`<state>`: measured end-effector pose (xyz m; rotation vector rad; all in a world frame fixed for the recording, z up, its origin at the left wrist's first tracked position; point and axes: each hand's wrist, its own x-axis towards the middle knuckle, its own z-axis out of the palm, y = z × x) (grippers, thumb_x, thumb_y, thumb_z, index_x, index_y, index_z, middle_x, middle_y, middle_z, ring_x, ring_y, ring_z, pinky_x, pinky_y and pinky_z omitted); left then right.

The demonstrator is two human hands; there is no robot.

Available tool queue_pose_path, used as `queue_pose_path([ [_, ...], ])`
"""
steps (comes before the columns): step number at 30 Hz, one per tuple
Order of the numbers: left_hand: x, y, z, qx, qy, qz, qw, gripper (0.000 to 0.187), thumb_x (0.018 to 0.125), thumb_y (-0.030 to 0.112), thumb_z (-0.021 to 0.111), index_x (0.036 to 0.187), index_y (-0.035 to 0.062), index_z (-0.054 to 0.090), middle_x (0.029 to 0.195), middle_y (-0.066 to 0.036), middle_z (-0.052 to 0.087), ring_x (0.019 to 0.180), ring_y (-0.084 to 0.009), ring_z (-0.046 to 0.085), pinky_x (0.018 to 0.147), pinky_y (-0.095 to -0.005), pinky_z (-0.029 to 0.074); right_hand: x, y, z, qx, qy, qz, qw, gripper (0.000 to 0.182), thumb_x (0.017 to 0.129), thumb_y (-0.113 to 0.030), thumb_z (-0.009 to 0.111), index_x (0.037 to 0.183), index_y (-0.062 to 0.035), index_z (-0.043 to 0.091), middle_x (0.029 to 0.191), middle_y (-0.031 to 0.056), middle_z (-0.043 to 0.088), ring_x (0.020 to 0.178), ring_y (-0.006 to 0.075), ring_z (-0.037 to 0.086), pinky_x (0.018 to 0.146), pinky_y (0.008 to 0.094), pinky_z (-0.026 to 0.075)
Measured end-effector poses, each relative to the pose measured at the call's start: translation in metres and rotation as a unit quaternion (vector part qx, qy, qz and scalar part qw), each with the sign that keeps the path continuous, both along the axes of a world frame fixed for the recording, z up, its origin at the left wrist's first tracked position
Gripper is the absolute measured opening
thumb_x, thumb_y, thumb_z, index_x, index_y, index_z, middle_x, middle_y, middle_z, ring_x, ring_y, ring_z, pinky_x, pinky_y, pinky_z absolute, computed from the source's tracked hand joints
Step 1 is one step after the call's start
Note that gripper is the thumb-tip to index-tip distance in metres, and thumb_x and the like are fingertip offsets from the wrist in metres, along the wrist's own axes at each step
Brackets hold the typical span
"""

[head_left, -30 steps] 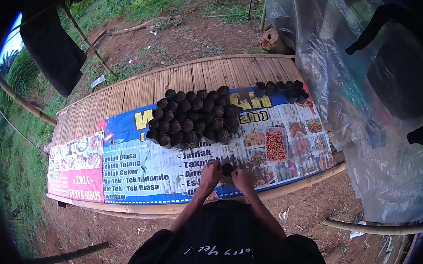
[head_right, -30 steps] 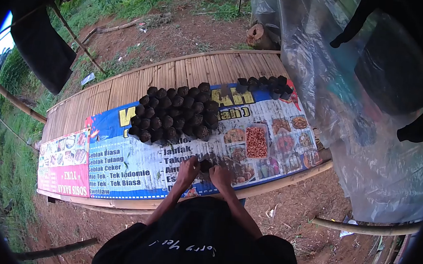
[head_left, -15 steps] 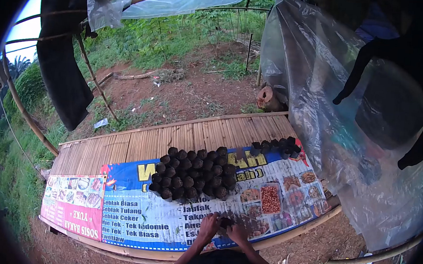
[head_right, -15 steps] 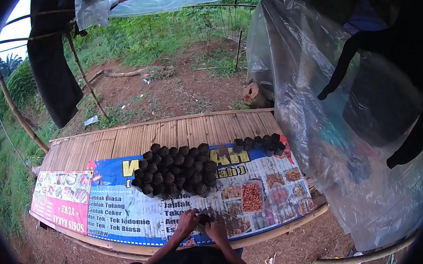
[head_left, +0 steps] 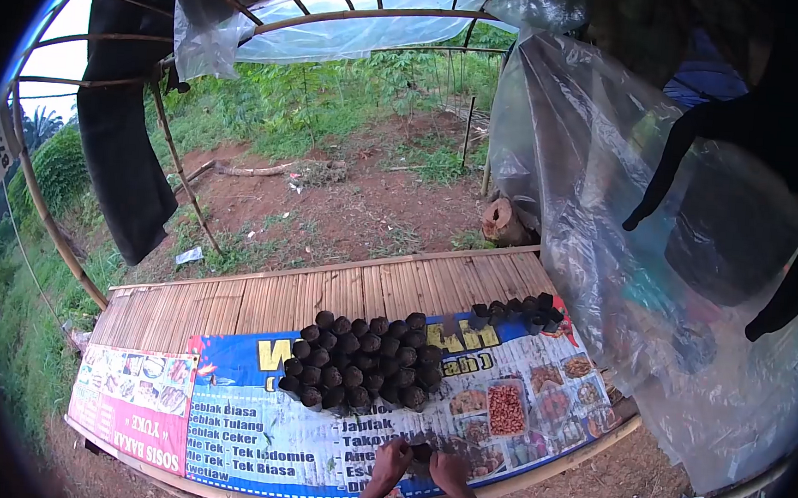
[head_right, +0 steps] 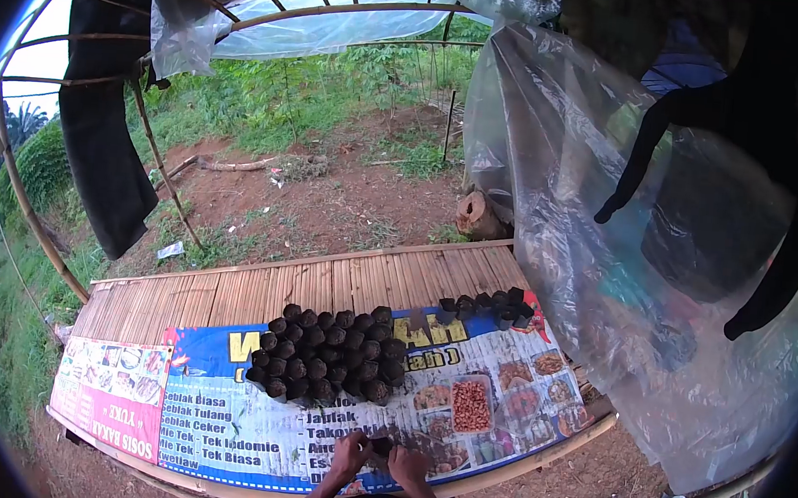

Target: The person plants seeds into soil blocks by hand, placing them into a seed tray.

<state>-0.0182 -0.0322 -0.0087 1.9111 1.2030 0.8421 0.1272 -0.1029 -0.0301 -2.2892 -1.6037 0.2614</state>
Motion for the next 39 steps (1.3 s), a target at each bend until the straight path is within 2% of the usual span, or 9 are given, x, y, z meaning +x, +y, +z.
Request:
queue_pose_path([
  [6, -0.001, -0.003, 0.002, -0.013, 0.027, -0.011, 0.999, 0.012, 0.077, 0.008, 0.062, 0.079, -0.003, 0.058, 0.076, -0.02, 0.063, 0.073, -0.0364, 0.063, 0.065, -0.0437, 0.048, 0.005, 0.007, 0.004, 0.007, 0.041, -0.005, 0.999, 0.04, 0.088, -0.038, 0.048, 0.071, -0.0063, 0.065, 0.066, 0.0217, 0.063, 0.063, 0.0397, 0.063, 0.062, 0.0503, 0.051],
  [8, -0.002, -0.001, -0.006, -0.002, 0.051, -0.028, 0.998, 0.015, 0.08, 0.014, 0.062, 0.084, -0.0002, 0.058, 0.079, -0.022, 0.062, 0.074, -0.0409, 0.062, 0.066, -0.049, 0.049, 0.004, 0.002, 0.014, 0.017, 0.057, -0.014, 0.998, 0.043, 0.089, -0.04, 0.047, 0.072, -0.0053, 0.066, 0.067, 0.0217, 0.064, 0.065, 0.0401, 0.064, 0.063, 0.0501, 0.051],
  [11, 0.005, 0.003, 0.017, 0.046, 0.107, -0.005, 0.993, 0.017, 0.082, 0.015, 0.06, 0.087, -0.0004, 0.055, 0.085, -0.026, 0.06, 0.074, -0.0452, 0.06, 0.064, -0.0514, 0.049, 0.002, 0.003, 0.007, -0.064, 0.079, -0.018, 0.995, 0.046, 0.088, -0.042, 0.048, 0.073, -0.003, 0.066, 0.069, 0.0219, 0.064, 0.068, 0.0411, 0.064, 0.065, 0.0494, 0.051],
  [14, 0.007, 0.022, -0.013, 0.038, 0.152, -0.052, 0.986, 0.015, 0.081, 0.013, 0.058, 0.086, -0.0008, 0.056, 0.084, -0.026, 0.06, 0.074, -0.0441, 0.06, 0.064, -0.0505, 0.049, -0.002, 0.002, -0.015, -0.082, 0.087, -0.008, 0.993, 0.042, 0.087, -0.039, 0.049, 0.074, -0.0037, 0.067, 0.07, 0.0224, 0.064, 0.069, 0.0416, 0.063, 0.066, 0.0494, 0.051],
  [18, 0.008, 0.022, -0.005, 0.063, 0.086, -0.041, 0.993, 0.009, 0.076, 0.007, 0.06, 0.08, -0.0008, 0.058, 0.077, -0.022, 0.06, 0.07, -0.0402, 0.06, 0.062, -0.0466, 0.049, -0.002, 0.007, 0.02, -0.02, 0.071, -0.018, 0.997, 0.036, 0.086, -0.033, 0.049, 0.074, -0.0042, 0.067, 0.071, 0.0227, 0.064, 0.069, 0.0416, 0.063, 0.068, 0.05, 0.051],
  [20, 0.007, 0.014, 0.025, 0.034, 0.055, -0.029, 0.997, 0.008, 0.078, 0.006, 0.057, 0.078, -0.0018, 0.056, 0.074, -0.024, 0.06, 0.068, -0.0432, 0.058, 0.06, -0.0501, 0.046, 0.002, 0.006, 0.025, -0.018, 0.066, -0.029, 0.997, 0.034, 0.086, -0.031, 0.048, 0.074, -0.0045, 0.067, 0.072, 0.0223, 0.064, 0.069, 0.0414, 0.063, 0.068, 0.0498, 0.051],
  [24, 0.011, 0.021, -0.005, -0.007, 0.056, -0.028, 0.998, 0.01, 0.076, 0.007, 0.056, 0.076, -0.0028, 0.057, 0.076, -0.026, 0.06, 0.072, -0.0434, 0.059, 0.063, -0.0496, 0.046, 0.012, 0.015, 0.003, -0.063, 0.074, -0.02, 0.995, 0.036, 0.087, -0.035, 0.045, 0.081, -0.0072, 0.068, 0.071, 0.0204, 0.065, 0.069, 0.0387, 0.065, 0.067, 0.0489, 0.052],
  [27, 0.014, 0.022, 0.002, 0.005, 0.024, -0.015, 1.0, 0.01, 0.076, 0.008, 0.057, 0.076, -0.0019, 0.056, 0.076, -0.024, 0.059, 0.071, -0.0424, 0.059, 0.064, -0.049, 0.046, 0.016, 0.022, 0.02, 0.031, 0.022, 0.009, 0.999, 0.032, 0.085, -0.03, 0.049, 0.076, -0.0055, 0.067, 0.067, 0.0204, 0.064, 0.064, 0.0383, 0.063, 0.064, 0.0482, 0.051],
  [39, 0.023, 0.042, -0.003, 0.017, 0.051, -0.01, 0.999, 0.01, 0.075, 0.007, 0.058, 0.074, -0.0032, 0.056, 0.074, -0.026, 0.06, 0.07, -0.0441, 0.059, 0.063, -0.0498, 0.046, 0.027, 0.045, 0.013, 0.02, 0.094, 0.01, 0.995, 0.033, 0.086, -0.031, 0.049, 0.075, -0.0042, 0.065, 0.072, 0.0218, 0.063, 0.07, 0.0411, 0.062, 0.066, 0.0505, 0.049],
])
